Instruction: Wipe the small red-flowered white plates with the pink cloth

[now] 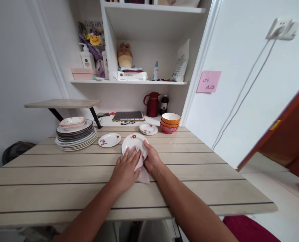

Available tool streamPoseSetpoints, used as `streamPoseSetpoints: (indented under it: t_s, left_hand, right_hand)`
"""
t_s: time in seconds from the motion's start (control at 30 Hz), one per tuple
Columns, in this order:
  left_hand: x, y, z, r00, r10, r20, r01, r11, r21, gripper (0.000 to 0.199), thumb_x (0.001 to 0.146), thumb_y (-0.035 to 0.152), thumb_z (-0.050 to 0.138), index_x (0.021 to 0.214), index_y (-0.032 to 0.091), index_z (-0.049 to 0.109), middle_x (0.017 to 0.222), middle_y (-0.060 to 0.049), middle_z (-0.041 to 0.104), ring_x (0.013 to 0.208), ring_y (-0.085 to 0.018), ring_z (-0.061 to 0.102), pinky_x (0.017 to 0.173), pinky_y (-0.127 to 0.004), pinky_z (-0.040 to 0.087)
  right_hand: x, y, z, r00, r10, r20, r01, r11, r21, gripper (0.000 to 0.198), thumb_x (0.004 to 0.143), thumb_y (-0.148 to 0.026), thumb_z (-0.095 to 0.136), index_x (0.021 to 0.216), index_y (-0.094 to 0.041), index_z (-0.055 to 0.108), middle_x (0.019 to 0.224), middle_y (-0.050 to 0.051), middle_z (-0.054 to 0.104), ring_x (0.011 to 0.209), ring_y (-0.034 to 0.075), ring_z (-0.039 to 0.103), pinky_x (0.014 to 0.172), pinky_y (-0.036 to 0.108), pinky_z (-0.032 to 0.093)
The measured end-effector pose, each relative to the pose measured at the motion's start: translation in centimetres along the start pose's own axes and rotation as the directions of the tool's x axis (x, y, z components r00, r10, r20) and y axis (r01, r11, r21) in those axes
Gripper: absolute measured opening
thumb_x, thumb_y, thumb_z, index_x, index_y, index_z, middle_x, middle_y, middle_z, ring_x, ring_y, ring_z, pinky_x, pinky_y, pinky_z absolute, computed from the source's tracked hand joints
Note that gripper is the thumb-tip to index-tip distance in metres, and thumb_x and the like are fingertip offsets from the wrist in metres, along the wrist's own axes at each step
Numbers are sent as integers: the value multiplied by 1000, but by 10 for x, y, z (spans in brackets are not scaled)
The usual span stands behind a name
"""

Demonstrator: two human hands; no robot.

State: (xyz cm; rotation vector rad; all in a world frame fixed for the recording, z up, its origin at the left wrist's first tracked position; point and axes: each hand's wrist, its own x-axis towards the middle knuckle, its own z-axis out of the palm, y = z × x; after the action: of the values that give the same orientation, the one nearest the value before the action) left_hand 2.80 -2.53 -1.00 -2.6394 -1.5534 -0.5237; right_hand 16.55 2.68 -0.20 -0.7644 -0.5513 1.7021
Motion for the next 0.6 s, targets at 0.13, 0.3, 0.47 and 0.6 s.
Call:
streamPoseSetpoints:
  t_s: [0.13,0.3,0.47,0.6]
  left_hand:
    - [1,2,-2,993,-108,-46,109,994,25,67,90,30,48,153,25,26,161,-7,25,147,-27,24,112,-53,33]
    - [2,3,-1,981,-173,-84,176,984,34,64,91,31,48,152,21,29,160,-11,27,144,-26,31,110,-50,36]
    - [3,3,0,982,-167,-88,172,984,53,63,91,29,48,151,19,31,159,-14,29,145,-27,30,110,-50,36]
    - [2,-4,0,999,-30,-28,30,999,19,65,90,30,47,152,20,28,161,-10,26,148,-29,21,112,-52,33]
  right_hand:
    - [-3,-1,6,1000,-16,-27,16,1000,-19,42,97,-39,44,120,-10,62,105,13,75,95,23,71,96,38,52]
    - [-4,0,8,999,-40,-25,39,999,-32,40,97,-37,46,125,-12,59,107,12,74,95,24,71,92,40,54]
    - [-1,0,4,999,-40,-12,40,999,-16,40,95,-37,50,125,-12,59,106,12,75,94,24,72,90,39,54]
    - [1,-1,1,999,-34,-30,34,999,3,41,96,-39,48,123,-11,60,103,12,75,95,23,71,95,39,52]
